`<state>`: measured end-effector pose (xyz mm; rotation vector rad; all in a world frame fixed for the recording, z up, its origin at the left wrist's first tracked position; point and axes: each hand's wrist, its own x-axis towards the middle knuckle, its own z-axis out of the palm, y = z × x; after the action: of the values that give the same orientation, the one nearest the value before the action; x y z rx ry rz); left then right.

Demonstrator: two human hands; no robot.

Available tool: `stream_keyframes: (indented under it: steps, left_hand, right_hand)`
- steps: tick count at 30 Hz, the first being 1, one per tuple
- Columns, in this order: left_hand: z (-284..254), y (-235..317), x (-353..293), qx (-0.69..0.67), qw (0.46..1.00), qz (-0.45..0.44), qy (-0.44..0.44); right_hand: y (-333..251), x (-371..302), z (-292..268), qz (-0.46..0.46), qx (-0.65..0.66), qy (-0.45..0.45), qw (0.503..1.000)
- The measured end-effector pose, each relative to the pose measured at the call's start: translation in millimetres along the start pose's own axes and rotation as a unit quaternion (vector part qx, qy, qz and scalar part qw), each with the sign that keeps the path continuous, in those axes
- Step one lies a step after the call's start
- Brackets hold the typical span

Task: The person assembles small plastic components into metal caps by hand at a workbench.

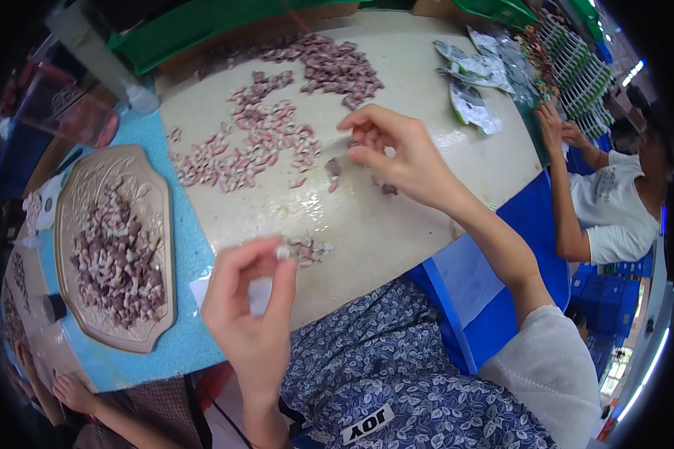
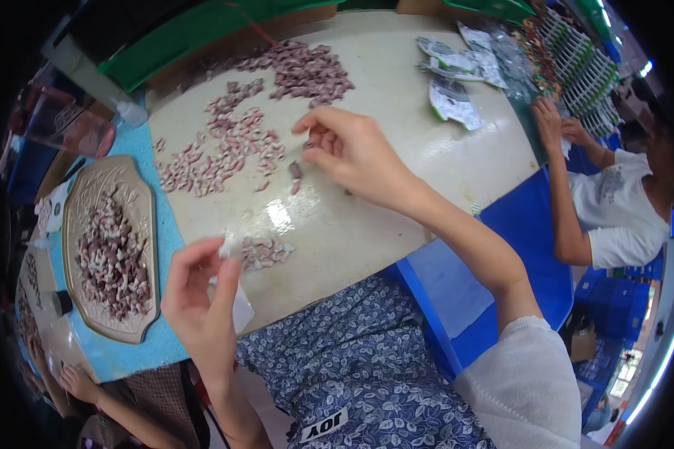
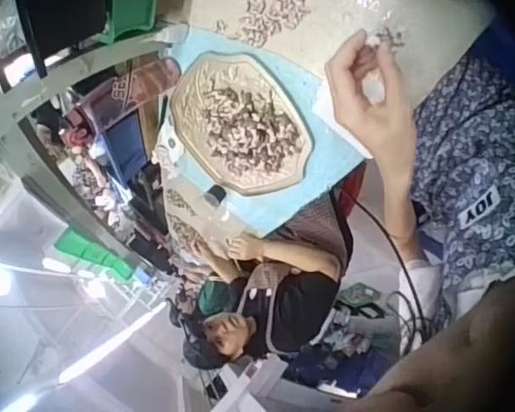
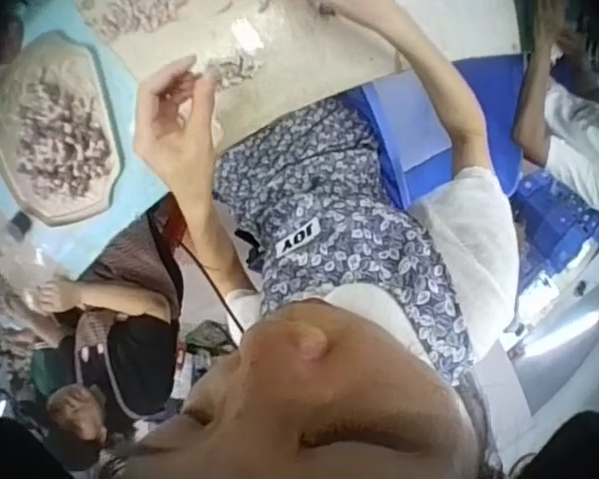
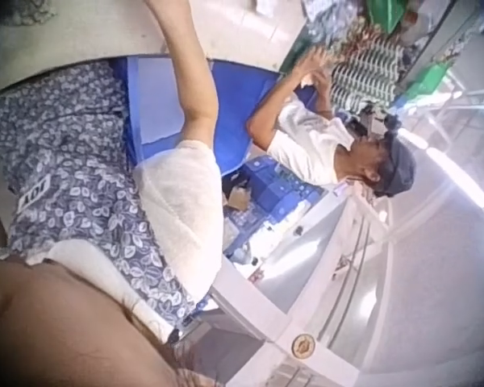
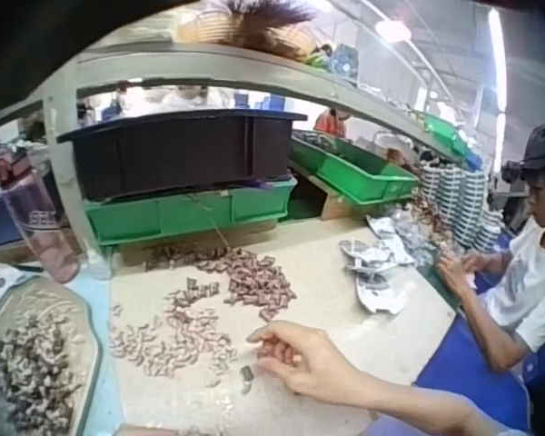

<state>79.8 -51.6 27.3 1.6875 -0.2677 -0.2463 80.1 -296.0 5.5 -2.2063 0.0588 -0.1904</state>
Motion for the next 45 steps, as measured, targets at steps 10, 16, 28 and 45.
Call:
stream_keyframes:
  steps: [10, 16, 28, 45]
  left_hand:
    - [-28.8, -27.6, -91.4, -0.224, 0.957, -0.141, 0.114]
    - [-42.5, -44.2, -93.1, -0.034, 0.985, -0.071, 0.155]
    - [-55.3, -45.9, -92.9, -0.260, 0.941, -0.106, 0.188]
    - [-69.7, -56.4, -89.6, -0.163, 0.964, -0.052, 0.205]
  right_hand:
    - [-70.1, -30.8, 86.1, 0.055, 0.251, -0.074, 0.964]
    - [-81.6, -31.0, 120.2, -0.035, 0.174, -0.102, 0.979]
    - [-86.5, -22.4, 124.9, -0.238, -0.027, -0.171, 0.956]
    - [-95.9, -13.8, 126.4, -0.239, -0.098, -0.223, 0.940]
